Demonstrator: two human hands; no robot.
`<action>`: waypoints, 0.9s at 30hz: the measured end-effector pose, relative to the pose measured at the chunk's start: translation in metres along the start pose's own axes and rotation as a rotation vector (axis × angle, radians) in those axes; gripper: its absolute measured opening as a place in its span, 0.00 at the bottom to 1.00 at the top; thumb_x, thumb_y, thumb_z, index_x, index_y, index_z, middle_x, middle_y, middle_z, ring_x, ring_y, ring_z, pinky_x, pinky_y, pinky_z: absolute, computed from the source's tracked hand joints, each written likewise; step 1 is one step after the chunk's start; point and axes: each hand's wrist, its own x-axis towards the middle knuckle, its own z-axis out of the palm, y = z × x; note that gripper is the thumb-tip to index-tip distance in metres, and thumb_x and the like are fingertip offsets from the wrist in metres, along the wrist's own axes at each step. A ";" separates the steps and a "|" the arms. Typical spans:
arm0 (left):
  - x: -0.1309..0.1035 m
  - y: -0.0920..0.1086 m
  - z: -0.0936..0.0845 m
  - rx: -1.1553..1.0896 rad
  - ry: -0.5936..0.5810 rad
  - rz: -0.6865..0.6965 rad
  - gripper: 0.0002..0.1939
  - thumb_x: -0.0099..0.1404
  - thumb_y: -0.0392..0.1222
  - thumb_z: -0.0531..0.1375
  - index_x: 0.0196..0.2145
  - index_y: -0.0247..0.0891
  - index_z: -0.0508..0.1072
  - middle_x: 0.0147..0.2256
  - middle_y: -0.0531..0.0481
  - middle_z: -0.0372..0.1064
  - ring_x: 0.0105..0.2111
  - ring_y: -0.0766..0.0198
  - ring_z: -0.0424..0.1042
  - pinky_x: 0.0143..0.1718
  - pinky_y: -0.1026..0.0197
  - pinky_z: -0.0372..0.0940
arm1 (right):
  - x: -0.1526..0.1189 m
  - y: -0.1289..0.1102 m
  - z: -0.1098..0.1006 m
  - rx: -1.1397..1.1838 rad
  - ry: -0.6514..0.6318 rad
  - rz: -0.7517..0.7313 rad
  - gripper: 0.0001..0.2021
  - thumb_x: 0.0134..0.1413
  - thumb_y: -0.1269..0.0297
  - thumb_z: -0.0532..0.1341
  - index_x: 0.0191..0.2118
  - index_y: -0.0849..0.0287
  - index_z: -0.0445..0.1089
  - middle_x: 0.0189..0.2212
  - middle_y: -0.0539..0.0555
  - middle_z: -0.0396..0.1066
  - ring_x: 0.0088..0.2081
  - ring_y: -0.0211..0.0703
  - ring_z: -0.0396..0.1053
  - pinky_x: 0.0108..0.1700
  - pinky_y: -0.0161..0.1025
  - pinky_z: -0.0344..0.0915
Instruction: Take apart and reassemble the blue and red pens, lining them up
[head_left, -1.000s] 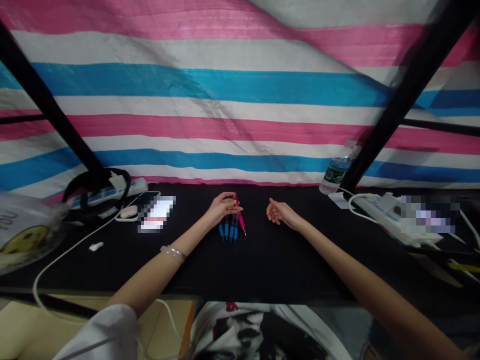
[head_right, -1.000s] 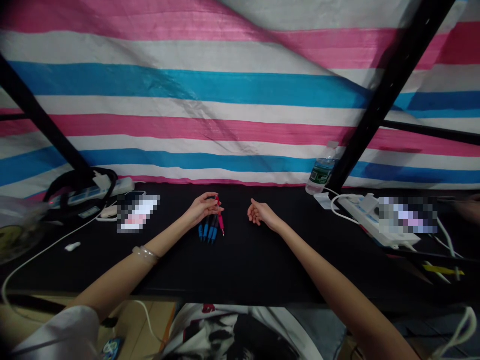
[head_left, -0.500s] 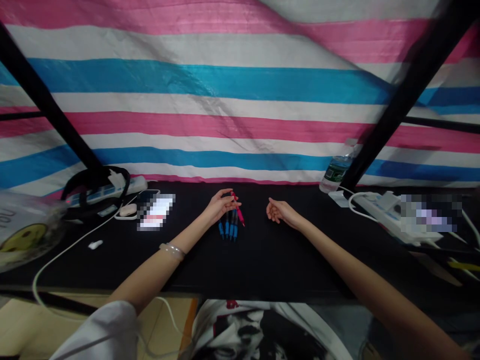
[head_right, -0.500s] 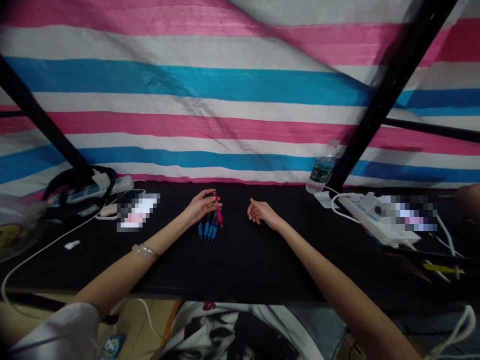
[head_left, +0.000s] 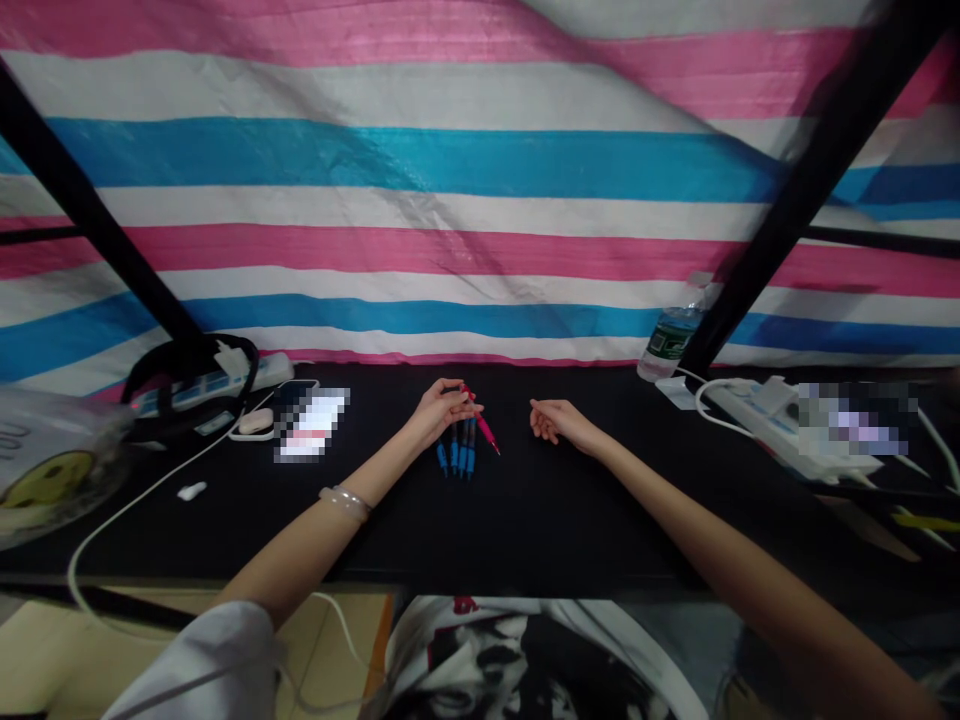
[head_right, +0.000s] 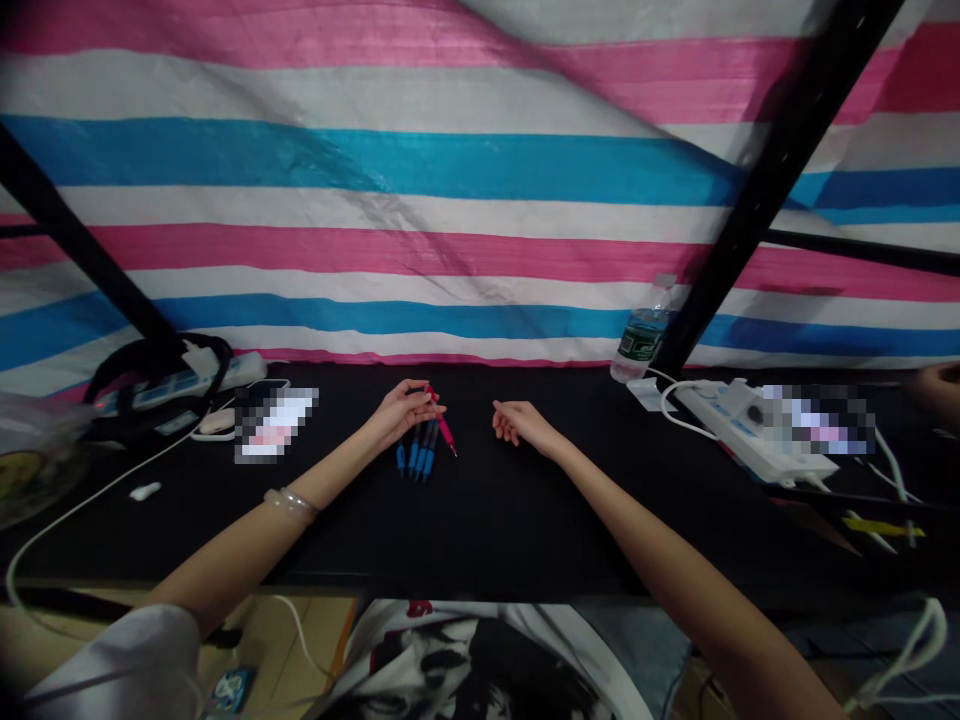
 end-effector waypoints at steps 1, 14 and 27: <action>0.000 0.000 0.000 -0.013 0.002 0.001 0.14 0.56 0.28 0.60 0.39 0.34 0.60 0.29 0.47 0.71 0.30 0.57 0.75 0.39 0.51 0.68 | 0.001 0.002 0.000 -0.029 0.003 -0.014 0.21 0.51 0.48 0.56 0.23 0.62 0.66 0.15 0.51 0.65 0.15 0.31 0.59 0.14 0.28 0.53; -0.016 0.000 0.022 -0.133 0.001 0.076 0.14 0.57 0.27 0.59 0.37 0.36 0.57 0.30 0.47 0.72 0.32 0.56 0.76 0.43 0.50 0.67 | 0.001 0.006 0.006 -0.079 0.068 -0.074 0.20 0.50 0.48 0.56 0.22 0.61 0.64 0.13 0.48 0.63 0.13 0.29 0.54 0.14 0.29 0.47; -0.023 0.001 0.031 -0.092 0.023 0.126 0.13 0.57 0.28 0.59 0.36 0.36 0.57 0.31 0.46 0.72 0.32 0.57 0.76 0.35 0.59 0.67 | 0.000 0.004 0.008 -0.093 0.112 -0.070 0.19 0.48 0.48 0.56 0.21 0.60 0.64 0.12 0.47 0.61 0.13 0.29 0.53 0.15 0.30 0.46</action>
